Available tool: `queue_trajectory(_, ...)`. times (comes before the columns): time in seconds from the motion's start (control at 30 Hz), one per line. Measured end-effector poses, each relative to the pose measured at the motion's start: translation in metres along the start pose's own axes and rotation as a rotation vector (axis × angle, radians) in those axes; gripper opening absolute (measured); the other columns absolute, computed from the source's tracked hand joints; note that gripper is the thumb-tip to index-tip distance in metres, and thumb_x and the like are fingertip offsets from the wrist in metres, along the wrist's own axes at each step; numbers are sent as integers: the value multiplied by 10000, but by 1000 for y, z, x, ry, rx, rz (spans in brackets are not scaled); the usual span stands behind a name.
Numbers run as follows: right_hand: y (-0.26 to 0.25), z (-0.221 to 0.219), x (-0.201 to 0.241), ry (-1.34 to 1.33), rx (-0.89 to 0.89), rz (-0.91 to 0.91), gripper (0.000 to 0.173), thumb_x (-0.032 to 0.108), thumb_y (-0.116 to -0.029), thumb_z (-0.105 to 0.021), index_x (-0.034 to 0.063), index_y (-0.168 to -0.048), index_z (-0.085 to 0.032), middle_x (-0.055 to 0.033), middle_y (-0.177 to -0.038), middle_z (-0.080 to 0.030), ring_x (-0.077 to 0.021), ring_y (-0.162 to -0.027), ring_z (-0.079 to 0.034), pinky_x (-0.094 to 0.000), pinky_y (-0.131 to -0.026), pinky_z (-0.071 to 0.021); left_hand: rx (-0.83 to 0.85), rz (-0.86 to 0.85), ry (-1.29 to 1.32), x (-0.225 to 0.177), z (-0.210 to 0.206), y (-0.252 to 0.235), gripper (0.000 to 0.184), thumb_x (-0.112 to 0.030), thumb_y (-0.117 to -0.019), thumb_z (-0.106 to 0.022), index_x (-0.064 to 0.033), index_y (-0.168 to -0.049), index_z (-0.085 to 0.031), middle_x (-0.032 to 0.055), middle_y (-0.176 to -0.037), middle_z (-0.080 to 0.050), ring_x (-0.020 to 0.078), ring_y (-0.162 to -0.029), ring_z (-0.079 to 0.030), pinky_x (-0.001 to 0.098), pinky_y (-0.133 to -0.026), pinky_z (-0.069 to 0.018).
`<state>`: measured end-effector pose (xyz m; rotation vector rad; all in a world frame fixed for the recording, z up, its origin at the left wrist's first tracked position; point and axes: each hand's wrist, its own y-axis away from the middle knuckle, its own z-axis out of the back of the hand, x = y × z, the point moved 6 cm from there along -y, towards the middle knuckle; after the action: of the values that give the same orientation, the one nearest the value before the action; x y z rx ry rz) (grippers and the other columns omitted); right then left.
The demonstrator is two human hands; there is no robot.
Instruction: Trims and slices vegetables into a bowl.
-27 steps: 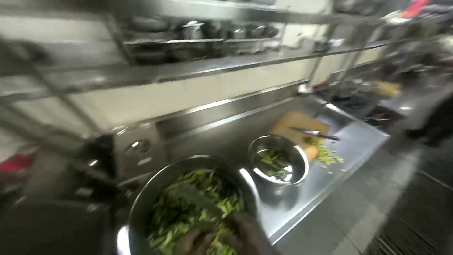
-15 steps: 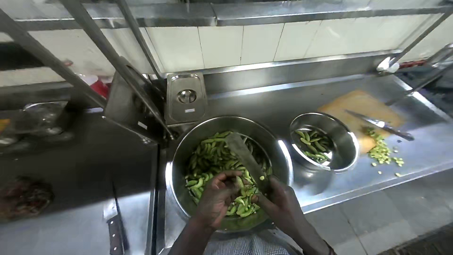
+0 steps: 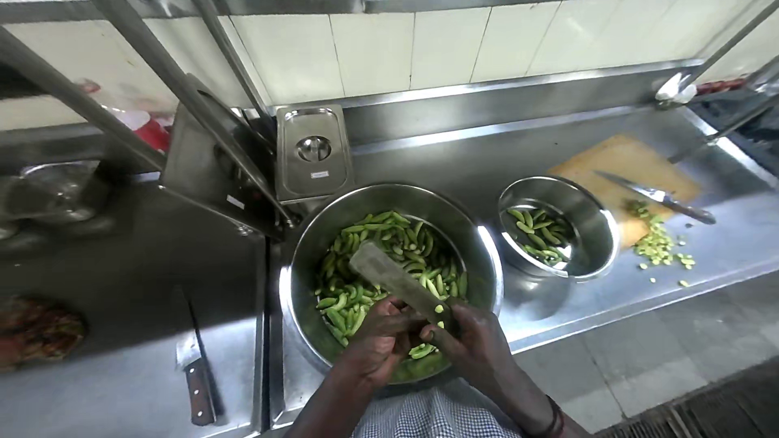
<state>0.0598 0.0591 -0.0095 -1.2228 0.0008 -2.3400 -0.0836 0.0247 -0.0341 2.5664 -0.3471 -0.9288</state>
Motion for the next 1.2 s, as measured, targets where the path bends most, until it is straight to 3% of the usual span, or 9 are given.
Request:
queue_trajectory(0.13,0,1,-4,-19,-17,26,453,606,-934,-624,161,-860,-669,72,-657,-569,-42,-559,-546,-266,-509,-497,-152,-53,-23,-9,10,-5,202,48,-1000,-507,-18,-1161,-610,153,-967,-686,223,-803,-692,383,-770,-606)
queue_trajectory(0.23,-1,7,-9,13,-37,35,515,645,-957,-537,152,-877,-661,64,-669,-562,-53,-561,-545,-281,-504,-495,-189,-197,-109,-36,30,-12,212,-34,-1005,-450,-83,-1126,-617,93,-996,-670,218,-851,-677,420,-807,-592)
queue_trajectory(0.3,-2,11,-12,16,-56,24,569,646,-1030,-376,164,-846,-615,58,-642,-507,-64,-537,-506,-289,-485,-460,-215,-315,-356,-61,47,-16,203,-87,-1029,-477,-110,-1150,-638,41,-1038,-665,171,-876,-662,383,-816,-584)
queue_trajectory(0.37,-3,12,-14,29,-66,10,525,593,-1053,-375,173,-836,-602,66,-633,-490,-61,-529,-492,-280,-482,-448,-318,-395,-893,-85,60,-19,135,-123,-1021,-594,-94,-1142,-647,46,-1082,-653,153,-879,-620,344,-775,-544)
queue_trajectory(0.47,-3,6,-16,58,-16,-47,449,593,-981,-529,166,-905,-646,67,-689,-560,-71,-576,-552,-300,-516,-501,-396,-130,-1776,-96,68,-23,219,-212,-992,-674,-26,-1105,-700,213,-1092,-690,405,-1004,-667,625,-853,-531)
queue_trajectory(0.57,-2,3,-16,84,8,-67,476,634,-955,-538,173,-925,-653,72,-714,-581,-72,-607,-578,-307,-534,-515,-445,283,-2209,-76,94,-38,237,-212,-942,-699,-64,-1127,-702,197,-1124,-696,422,-1034,-676,622,-818,-545)
queue_trajectory(0.8,-3,2,-19,83,6,-87,484,645,-962,-513,182,-885,-633,77,-679,-543,-65,-577,-543,-284,-512,-480,-312,366,-2271,-60,92,-49,237,-161,-971,-631,-28,-1165,-660,187,-1105,-699,389,-1022,-684,567,-830,-552)
queue_trajectory(1.03,-1,0,-19,62,22,-92,470,631,-966,-523,183,-900,-648,75,-690,-556,-62,-589,-551,-287,-525,-488,-294,335,-2271,-55,102,-51,433,-153,-907,-694,-64,-1318,-585,192,-1183,-673,397,-1066,-670,578,-866,-545)
queue_trajectory(1.2,-1,0,-17,47,28,-87,429,599,-963,-553,184,-908,-650,81,-699,-557,-54,-593,-547,-268,-533,-487,-281,328,-2064,-63,108,-50,557,-207,-882,-757,-42,-1370,-543,224,-1178,-672,433,-1087,-654,628,-909,-521)
